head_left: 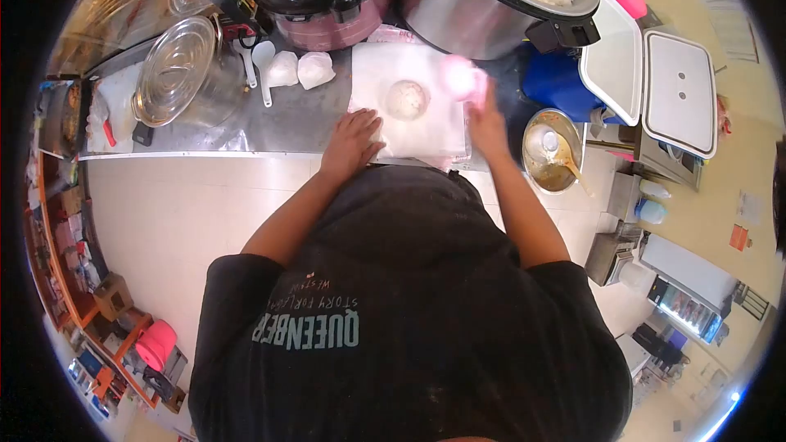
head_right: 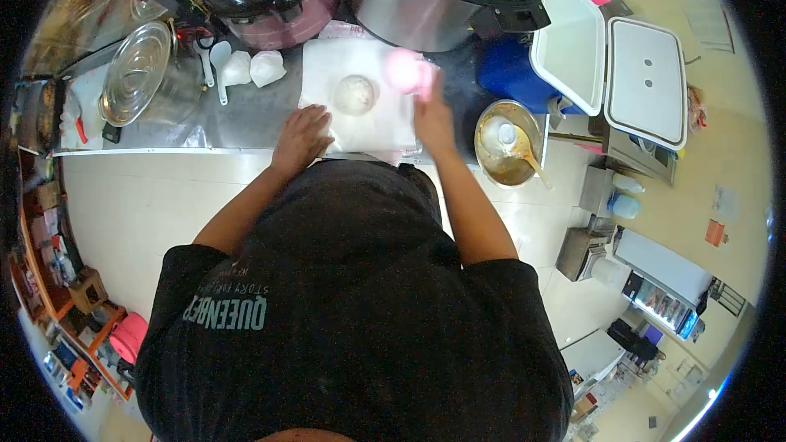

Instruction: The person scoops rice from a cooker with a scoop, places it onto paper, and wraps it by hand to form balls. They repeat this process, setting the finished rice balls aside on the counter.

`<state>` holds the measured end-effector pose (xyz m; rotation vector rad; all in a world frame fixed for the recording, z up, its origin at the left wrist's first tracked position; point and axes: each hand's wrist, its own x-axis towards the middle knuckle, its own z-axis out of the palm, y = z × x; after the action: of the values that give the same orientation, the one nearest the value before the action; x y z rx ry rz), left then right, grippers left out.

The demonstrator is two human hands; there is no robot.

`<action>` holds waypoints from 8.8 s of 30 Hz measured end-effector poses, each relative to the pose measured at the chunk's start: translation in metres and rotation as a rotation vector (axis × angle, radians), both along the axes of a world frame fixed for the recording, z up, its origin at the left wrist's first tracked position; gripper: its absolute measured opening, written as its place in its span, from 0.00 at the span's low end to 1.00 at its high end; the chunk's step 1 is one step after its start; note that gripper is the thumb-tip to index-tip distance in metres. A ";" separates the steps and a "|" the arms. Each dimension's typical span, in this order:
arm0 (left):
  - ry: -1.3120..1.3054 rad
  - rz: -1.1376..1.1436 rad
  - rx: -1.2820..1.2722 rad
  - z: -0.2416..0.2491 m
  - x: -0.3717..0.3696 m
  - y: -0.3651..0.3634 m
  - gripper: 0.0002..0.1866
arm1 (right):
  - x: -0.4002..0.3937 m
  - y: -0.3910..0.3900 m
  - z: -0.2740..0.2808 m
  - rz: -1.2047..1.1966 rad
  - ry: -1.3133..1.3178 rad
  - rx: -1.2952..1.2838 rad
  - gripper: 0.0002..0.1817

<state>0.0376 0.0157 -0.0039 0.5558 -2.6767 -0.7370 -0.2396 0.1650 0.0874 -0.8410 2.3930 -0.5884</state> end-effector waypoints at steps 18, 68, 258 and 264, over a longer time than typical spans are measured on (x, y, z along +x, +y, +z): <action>-0.030 0.043 0.165 -0.001 -0.028 -0.042 0.16 | 0.013 0.040 -0.078 0.230 0.141 -0.486 0.16; -0.166 -0.103 0.075 0.016 -0.089 -0.098 0.35 | -0.051 -0.050 -0.094 0.553 0.389 -0.266 0.38; -0.109 -0.076 0.044 -0.002 -0.070 -0.014 0.28 | -0.225 -0.196 0.217 1.164 0.137 0.422 0.16; -0.096 -0.086 0.035 0.004 -0.068 -0.013 0.29 | -0.228 -0.158 0.262 0.658 -0.377 0.478 0.09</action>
<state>-0.0306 0.0031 0.0005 0.4993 -2.7963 -0.8008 -0.4681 0.0068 0.3493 -1.0960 1.6656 0.0864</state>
